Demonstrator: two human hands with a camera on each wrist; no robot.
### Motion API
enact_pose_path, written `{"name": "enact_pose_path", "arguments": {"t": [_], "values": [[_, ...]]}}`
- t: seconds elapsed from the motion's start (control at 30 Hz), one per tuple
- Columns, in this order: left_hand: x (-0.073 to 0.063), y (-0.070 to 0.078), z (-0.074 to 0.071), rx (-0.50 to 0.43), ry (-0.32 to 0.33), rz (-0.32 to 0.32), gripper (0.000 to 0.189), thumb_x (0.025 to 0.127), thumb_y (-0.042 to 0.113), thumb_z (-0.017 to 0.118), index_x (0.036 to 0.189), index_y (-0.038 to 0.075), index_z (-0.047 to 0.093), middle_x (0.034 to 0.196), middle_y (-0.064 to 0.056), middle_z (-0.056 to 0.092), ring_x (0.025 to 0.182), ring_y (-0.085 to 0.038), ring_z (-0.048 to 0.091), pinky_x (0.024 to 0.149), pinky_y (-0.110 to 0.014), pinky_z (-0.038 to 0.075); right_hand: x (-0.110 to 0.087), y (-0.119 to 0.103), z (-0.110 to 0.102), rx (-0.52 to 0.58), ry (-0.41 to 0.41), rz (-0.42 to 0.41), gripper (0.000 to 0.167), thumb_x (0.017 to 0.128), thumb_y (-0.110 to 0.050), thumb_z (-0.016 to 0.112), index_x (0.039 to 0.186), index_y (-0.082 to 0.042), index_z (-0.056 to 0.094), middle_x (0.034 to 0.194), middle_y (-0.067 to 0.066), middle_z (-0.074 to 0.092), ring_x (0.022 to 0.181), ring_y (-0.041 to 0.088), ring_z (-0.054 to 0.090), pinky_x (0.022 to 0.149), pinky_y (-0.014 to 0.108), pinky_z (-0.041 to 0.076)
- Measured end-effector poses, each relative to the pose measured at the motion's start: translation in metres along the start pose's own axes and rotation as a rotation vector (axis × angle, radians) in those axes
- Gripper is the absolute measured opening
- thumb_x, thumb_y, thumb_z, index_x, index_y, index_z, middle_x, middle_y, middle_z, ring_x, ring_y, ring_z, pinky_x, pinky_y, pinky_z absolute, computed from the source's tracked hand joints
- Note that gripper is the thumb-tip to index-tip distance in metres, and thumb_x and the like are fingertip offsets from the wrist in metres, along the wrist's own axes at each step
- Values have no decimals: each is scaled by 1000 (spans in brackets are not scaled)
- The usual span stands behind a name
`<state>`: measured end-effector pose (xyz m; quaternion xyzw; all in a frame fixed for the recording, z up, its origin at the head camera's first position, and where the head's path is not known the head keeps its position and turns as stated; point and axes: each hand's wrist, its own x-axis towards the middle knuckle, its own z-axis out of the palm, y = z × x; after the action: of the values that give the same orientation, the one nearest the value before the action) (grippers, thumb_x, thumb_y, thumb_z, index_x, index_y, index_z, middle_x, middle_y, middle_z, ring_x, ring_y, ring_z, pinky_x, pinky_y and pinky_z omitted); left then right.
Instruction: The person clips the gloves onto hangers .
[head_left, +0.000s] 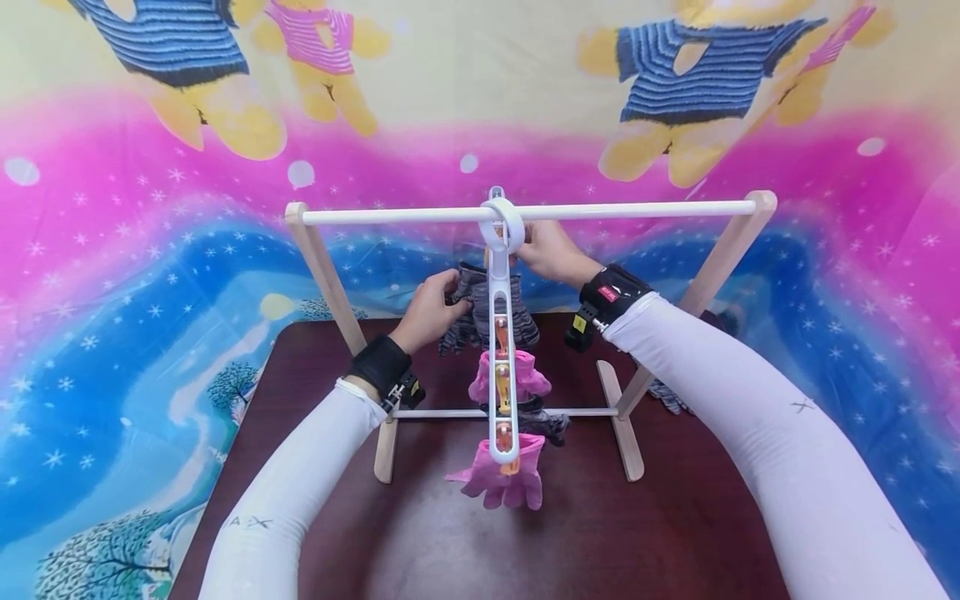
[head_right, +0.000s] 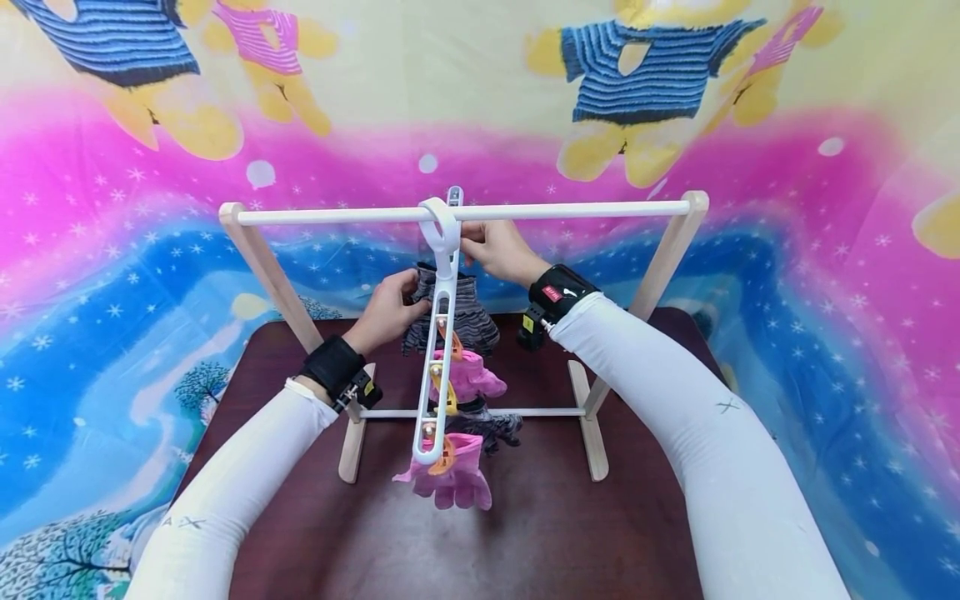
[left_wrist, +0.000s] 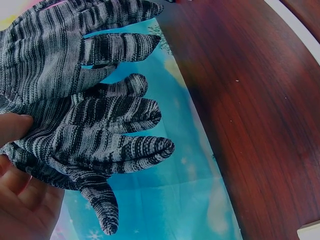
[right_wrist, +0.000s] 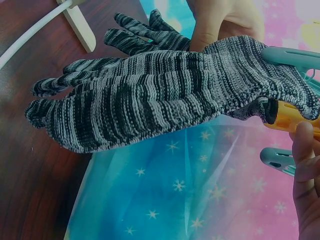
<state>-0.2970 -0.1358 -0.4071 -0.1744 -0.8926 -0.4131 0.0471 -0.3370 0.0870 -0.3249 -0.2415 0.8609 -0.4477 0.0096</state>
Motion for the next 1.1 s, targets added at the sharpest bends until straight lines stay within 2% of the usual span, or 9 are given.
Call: {"name": "enact_pose_path", "arguments": {"t": [0.1,0.17,0.33,0.5,0.6,0.73,0.77,0.97,1.1], "values": [[1,-2,-1,4,1,2,15,93,11,69,99,7,56,98,-11,67,85,-24,55,76,-37,43,1,1,-1,5,9,9,19,102,-4,55,113,5,67,82,14,70,66,17,58,55,22,37],[1,-3,-1,6,4,-7,15,93,10,69,101,6,57,102,-12,69,90,-24,60,79,-39,47,1,2,-1,10,17,15,18,101,-4,55,113,5,66,81,13,70,70,20,62,56,22,39],[3,-6,-1,10,13,-27,17,92,9,70,106,6,60,111,-14,72,106,-28,67,90,-46,52,2,4,0,-3,10,11,16,100,-2,55,108,5,68,81,15,71,67,13,61,53,21,37],[5,-3,-1,3,5,-10,20,93,12,70,108,4,60,116,-16,71,116,-32,66,97,-50,52,2,5,2,5,3,0,22,99,-1,56,115,5,69,98,23,72,68,11,59,58,20,45],[5,-1,-1,-7,5,-11,24,94,12,69,114,4,61,124,-17,69,125,-32,63,103,-51,51,2,4,2,26,5,14,26,99,0,56,121,4,68,106,25,72,72,16,61,64,21,50],[6,-1,-1,-13,10,-16,29,93,12,69,120,3,61,128,-18,68,128,-33,61,107,-51,49,2,3,2,42,7,30,26,99,0,56,121,3,69,108,25,72,79,26,64,68,22,51],[5,-1,-1,-16,11,-18,30,93,12,69,121,3,61,130,-18,67,130,-33,60,108,-51,49,2,2,2,41,5,31,25,99,-1,56,121,2,69,108,24,72,80,26,64,70,25,53],[5,0,-2,-37,11,-9,30,94,11,68,122,3,60,131,-18,66,132,-33,58,109,-51,47,2,2,3,14,10,10,24,98,0,57,119,3,69,106,24,72,74,13,62,71,27,55],[5,1,-3,-35,17,-1,29,94,10,67,121,3,60,127,-18,67,129,-33,60,107,-51,49,2,1,4,-2,14,-8,23,98,-1,58,117,4,70,102,24,72,71,10,62,69,24,53]]}}
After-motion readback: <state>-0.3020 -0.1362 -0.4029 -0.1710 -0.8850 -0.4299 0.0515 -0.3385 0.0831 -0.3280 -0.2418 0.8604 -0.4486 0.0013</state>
